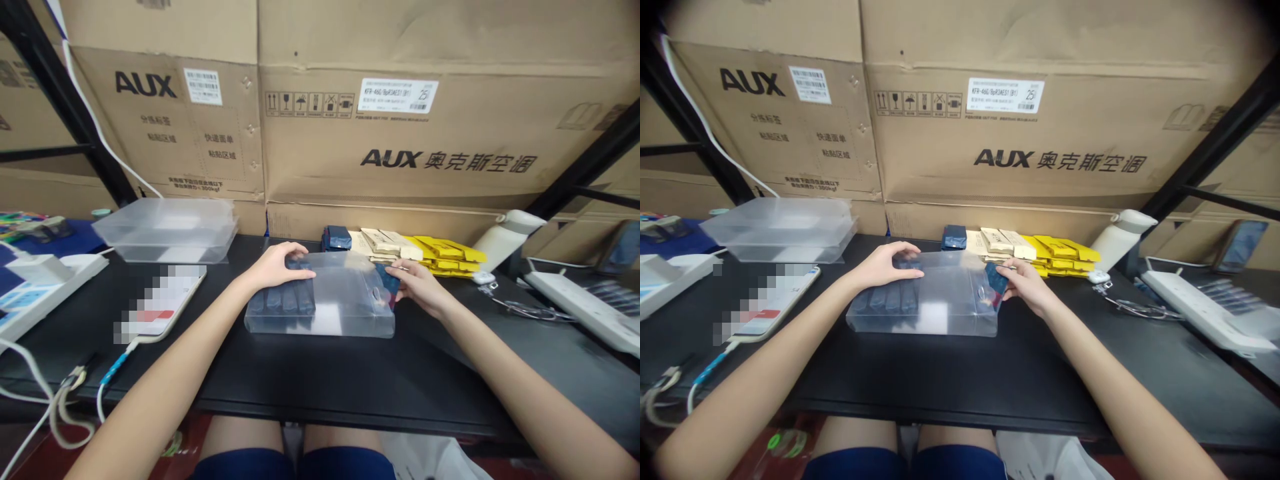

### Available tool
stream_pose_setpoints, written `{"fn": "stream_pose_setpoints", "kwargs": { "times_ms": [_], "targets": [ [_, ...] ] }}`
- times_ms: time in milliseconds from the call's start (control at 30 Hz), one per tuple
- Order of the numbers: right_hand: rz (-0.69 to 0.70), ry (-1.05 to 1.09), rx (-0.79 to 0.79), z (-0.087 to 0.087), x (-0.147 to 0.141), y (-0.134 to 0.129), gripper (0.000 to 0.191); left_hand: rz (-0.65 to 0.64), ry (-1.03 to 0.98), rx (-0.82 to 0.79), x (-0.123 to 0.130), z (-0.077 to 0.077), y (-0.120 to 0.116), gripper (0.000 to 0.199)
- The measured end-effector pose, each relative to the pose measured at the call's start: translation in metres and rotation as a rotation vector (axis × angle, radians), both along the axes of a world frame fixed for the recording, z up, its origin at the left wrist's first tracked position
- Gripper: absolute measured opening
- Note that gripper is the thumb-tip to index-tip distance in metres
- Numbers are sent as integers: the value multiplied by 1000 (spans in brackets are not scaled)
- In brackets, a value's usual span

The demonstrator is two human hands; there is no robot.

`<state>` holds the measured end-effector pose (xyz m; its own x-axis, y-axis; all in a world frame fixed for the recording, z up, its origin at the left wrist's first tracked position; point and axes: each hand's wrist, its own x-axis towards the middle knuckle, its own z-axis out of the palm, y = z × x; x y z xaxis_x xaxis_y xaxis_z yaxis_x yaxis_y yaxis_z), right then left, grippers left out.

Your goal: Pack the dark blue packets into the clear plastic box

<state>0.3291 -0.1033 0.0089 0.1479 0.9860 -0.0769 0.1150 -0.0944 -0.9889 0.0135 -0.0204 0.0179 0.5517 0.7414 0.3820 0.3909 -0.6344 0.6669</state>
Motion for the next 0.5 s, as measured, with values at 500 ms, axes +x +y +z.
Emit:
{"fn": "stream_pose_setpoints", "kwargs": {
  "times_ms": [500],
  "targets": [
    [252, -51, -82, 2, 0, -7, 44, -3, 50, 24, 2, 2, -2, 50]
  ]
}}
